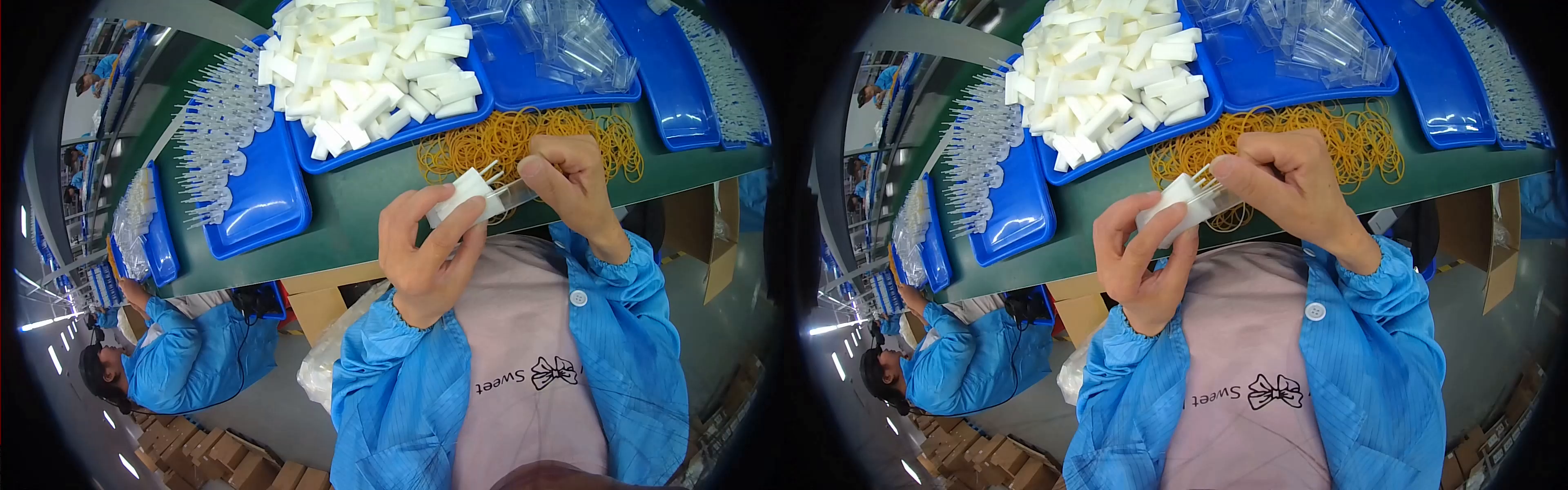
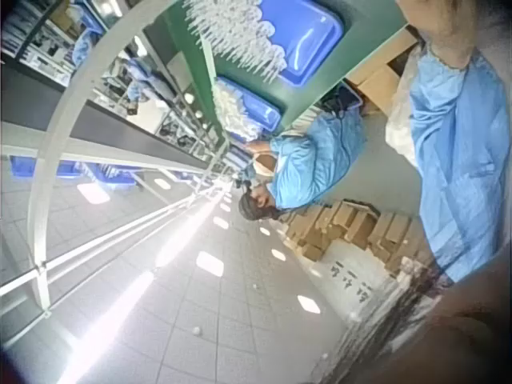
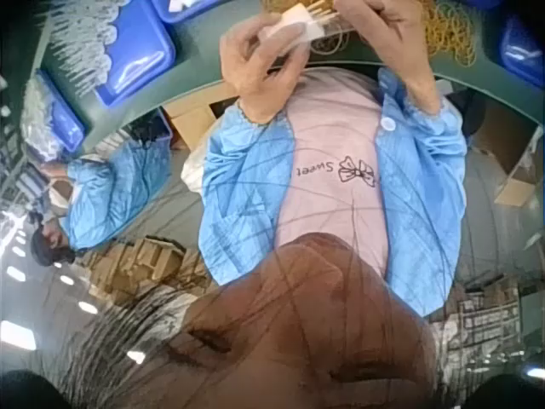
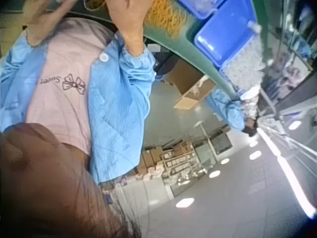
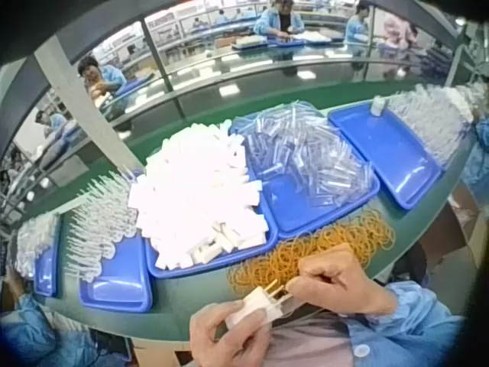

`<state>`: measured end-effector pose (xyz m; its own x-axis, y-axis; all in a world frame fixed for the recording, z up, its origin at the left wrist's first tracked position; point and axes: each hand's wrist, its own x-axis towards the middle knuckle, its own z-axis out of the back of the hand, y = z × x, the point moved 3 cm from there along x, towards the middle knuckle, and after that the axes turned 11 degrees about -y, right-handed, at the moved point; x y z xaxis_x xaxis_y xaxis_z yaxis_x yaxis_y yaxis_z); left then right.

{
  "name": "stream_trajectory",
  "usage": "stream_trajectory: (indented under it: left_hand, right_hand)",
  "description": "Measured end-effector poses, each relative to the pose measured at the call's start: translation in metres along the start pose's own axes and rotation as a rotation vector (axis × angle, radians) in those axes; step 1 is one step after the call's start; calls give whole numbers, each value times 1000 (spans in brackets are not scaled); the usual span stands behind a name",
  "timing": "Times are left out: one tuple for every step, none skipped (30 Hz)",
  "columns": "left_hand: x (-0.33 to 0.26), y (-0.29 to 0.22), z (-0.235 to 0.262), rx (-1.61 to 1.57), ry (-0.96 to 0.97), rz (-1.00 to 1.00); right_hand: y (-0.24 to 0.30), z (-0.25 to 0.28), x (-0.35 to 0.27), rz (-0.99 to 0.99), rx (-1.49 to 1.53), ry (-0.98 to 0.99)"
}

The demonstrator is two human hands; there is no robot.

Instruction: The person assembles plastic filter components by hand, securing them with rubber bands.

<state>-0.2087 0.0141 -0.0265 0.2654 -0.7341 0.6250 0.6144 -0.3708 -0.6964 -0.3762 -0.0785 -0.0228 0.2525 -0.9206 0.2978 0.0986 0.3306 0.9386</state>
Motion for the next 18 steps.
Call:
stream_trajectory:
  left_hand:
    - [1,-3,0,65,6,-68]
    - [1,-2,0,65,9,-66]
    - [1,-2,0,52,15,-55]
    - [1,-1,-1,40,20,-44]
    - [1,-1,-1,39,21,-43]
    - [0,2,-1,-4,29,31]
    - [-1,3,-1,-48,37,107]
    - [0,3,-2,-48,38,109]
    - [2,4,-3,-76,28,138]
    - [3,5,-3,-104,20,168]
    - [3,7,-4,-104,22,171]
    - [3,8,-4,-121,25,172]
    - [3,9,-5,-138,28,172]
    - [3,9,-4,-137,30,174]
    - [2,9,-4,-83,33,150]
    - [2,8,-3,-30,37,126]
    - [1,9,-4,-31,39,126]
    - [0,11,-4,-15,27,86]
  right_hand:
    - [1,0,1,-10,-6,18]
    - [2,0,1,-12,-6,17]
    - [2,-1,1,-27,2,29]
    - [1,-1,2,-41,11,42]
    - [1,0,2,-42,11,41]
    - [1,0,2,-45,8,54]
    - [0,0,2,-49,6,68]
    - [-1,1,3,-51,6,68]
    - [-1,3,4,30,-61,86]
    - [0,3,4,110,-127,104]
    - [-1,3,4,106,-127,104]
    - [-1,3,3,109,-151,88]
    - [-1,2,3,113,-175,72]
    - [-1,2,4,111,-174,72]
    - [-3,1,4,4,-161,104]
    - [-5,0,4,-103,-148,134]
    - [-5,-1,5,-104,-148,133]
    - [-7,-1,6,-167,-115,151]
